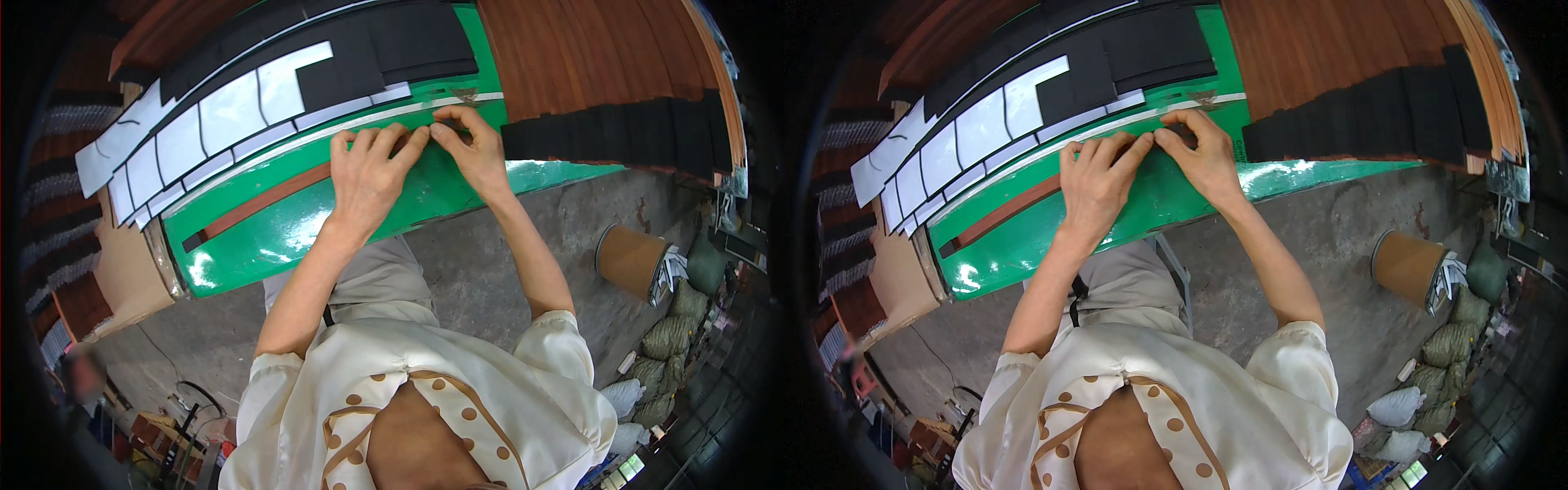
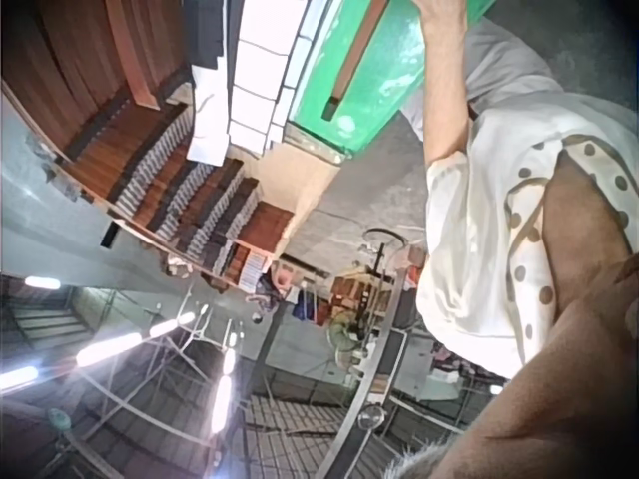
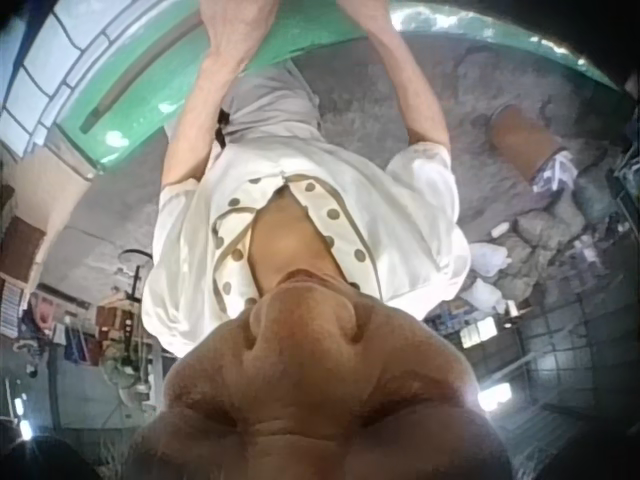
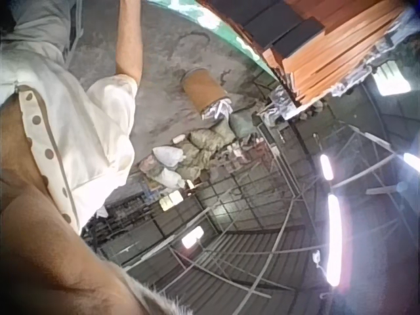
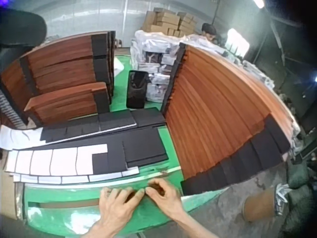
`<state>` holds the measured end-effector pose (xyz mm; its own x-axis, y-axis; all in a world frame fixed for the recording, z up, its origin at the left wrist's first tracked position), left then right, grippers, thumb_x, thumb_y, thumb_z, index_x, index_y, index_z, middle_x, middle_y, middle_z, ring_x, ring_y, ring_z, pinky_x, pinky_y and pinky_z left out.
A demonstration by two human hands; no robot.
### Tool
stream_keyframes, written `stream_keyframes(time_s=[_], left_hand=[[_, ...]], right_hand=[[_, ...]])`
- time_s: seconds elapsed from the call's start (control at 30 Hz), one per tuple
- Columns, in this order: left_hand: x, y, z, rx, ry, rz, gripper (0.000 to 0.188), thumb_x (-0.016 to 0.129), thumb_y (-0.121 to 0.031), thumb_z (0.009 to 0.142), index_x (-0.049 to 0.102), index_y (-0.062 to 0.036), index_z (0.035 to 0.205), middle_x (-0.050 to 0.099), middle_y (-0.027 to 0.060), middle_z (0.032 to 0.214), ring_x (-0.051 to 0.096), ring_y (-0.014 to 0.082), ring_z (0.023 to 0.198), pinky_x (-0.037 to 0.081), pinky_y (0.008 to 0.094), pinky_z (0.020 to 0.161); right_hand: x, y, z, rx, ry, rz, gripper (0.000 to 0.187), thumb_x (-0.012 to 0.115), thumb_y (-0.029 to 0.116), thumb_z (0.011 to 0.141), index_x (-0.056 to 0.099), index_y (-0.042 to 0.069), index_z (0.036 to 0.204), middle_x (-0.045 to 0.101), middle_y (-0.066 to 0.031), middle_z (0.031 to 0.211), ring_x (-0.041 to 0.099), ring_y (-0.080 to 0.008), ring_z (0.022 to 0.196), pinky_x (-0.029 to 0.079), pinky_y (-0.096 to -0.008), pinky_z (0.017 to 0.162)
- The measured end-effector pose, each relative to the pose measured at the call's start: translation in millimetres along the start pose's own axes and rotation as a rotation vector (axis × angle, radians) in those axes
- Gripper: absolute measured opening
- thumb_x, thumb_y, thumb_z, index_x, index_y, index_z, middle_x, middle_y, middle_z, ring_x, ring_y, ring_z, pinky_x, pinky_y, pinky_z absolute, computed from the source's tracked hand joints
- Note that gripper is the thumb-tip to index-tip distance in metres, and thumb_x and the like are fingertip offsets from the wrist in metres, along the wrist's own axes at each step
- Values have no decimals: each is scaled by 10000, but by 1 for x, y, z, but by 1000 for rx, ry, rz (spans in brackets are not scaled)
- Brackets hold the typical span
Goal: Applying black adhesive strips to the edges of wood-patterned panels in a manufacturing setting.
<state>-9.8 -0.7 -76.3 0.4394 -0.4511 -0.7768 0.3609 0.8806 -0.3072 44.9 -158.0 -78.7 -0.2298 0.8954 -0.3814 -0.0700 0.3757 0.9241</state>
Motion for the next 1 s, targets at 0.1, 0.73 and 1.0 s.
stream_keyframes(time_s=[0.1, 0.73, 1.0], left_hand=[[-1, 3, -1, 48, -33, 12, 330, 603, -126, 711, 652, -186, 1032, 587, -28, 846, 556, 139, 741, 356, 350, 682], [-164, 110, -151, -901, -243, -238, 345, 387, -255, 977, 556, 17, 1105, 586, 168, 960, 563, 293, 856, 450, 347, 794], [-199, 124, -180, -517, -302, -17, 144, 608, -96, 795, 619, -9, 910, 638, 125, 927, 622, 307, 827, 499, 366, 745]], right_hand=[[11, -13, -1, -33, -130, 104, 192, 627, 132, 844, 616, 21, 999, 628, -45, 925, 584, -120, 833, 467, -253, 747], [9, -38, -11, 150, -226, 303, 281, 518, 211, 946, 585, 18, 1139, 570, -53, 1080, 549, -141, 910, 469, -286, 823], [26, -38, -27, -75, -158, -129, 281, 497, 6, 904, 542, -32, 1179, 568, -114, 1208, 520, -187, 1123, 380, -294, 970]])
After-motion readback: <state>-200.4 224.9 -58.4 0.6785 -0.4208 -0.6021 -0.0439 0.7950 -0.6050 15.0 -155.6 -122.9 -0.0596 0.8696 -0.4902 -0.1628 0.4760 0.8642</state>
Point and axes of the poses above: each hand's wrist, its own z-axis towards the middle knuckle, its own x-axis out of the palm, y = z × x, the point moved 1 cm from there along z, towards the middle knuckle
